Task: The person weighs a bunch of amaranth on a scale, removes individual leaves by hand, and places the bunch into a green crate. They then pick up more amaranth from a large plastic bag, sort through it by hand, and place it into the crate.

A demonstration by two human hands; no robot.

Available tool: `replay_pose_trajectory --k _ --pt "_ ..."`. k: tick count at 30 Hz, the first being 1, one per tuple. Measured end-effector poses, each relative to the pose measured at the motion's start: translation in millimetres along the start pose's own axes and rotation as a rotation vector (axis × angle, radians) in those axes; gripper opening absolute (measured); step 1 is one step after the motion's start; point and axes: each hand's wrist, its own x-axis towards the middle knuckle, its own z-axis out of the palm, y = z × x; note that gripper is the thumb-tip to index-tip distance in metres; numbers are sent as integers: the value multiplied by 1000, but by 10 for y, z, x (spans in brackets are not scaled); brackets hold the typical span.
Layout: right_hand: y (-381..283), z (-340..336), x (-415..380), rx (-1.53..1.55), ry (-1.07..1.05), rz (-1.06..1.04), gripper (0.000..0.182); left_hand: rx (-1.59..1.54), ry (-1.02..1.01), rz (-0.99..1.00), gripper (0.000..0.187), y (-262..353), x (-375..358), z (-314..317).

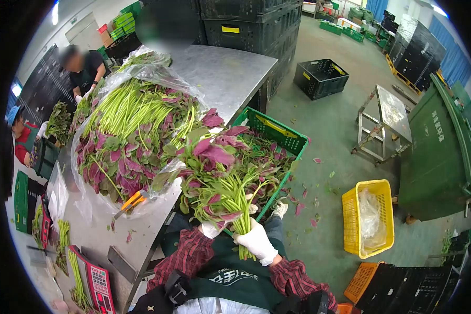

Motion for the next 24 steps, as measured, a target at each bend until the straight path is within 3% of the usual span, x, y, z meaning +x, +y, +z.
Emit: replay_pose_trajectory --k 2,4,5,7,8,9,11,13,17,19,23,24 --pt "-50 -33 -9 -97 71 -106 40 -91 19 17 60 -44 -81 -2" --pt "-59 -106 -1 -152 99 -125 41 -87 256 -77 49 106 -215 193" --pt "-68 -141 5 -204 129 -145 42 -567 -213 139 47 -62 -250 -41" --pt "-82 -184 -3 -175 132 -184 39 84 166 -90 45 -72 -356 61" --pt "-65 -222 -2 -179 141 -168 39 537 58 -215 40 -33 -411 90" --pt "-31 -269 -4 -185 149 -151 40 525 89 -149 36 -139 -490 12" --pt "96 -373 36 -223 153 -156 38 653 -70 -507 37 103 -586 82" --pt "127 -417 55 -286 183 -269 37 789 -434 -265 31 233 -623 112" --pt "41 -382 36 -238 178 -201 36 602 -610 -139 23 876 -679 515" --pt "44 -391 24 -326 214 -229 38 491 -476 -110 20 1083 -723 563" --pt "73 -403 3 -301 183 -218 41 489 229 111 12 1261 -706 705" --pt "42 -389 -12 -317 179 -207 42 616 354 195 12 1251 -677 655"
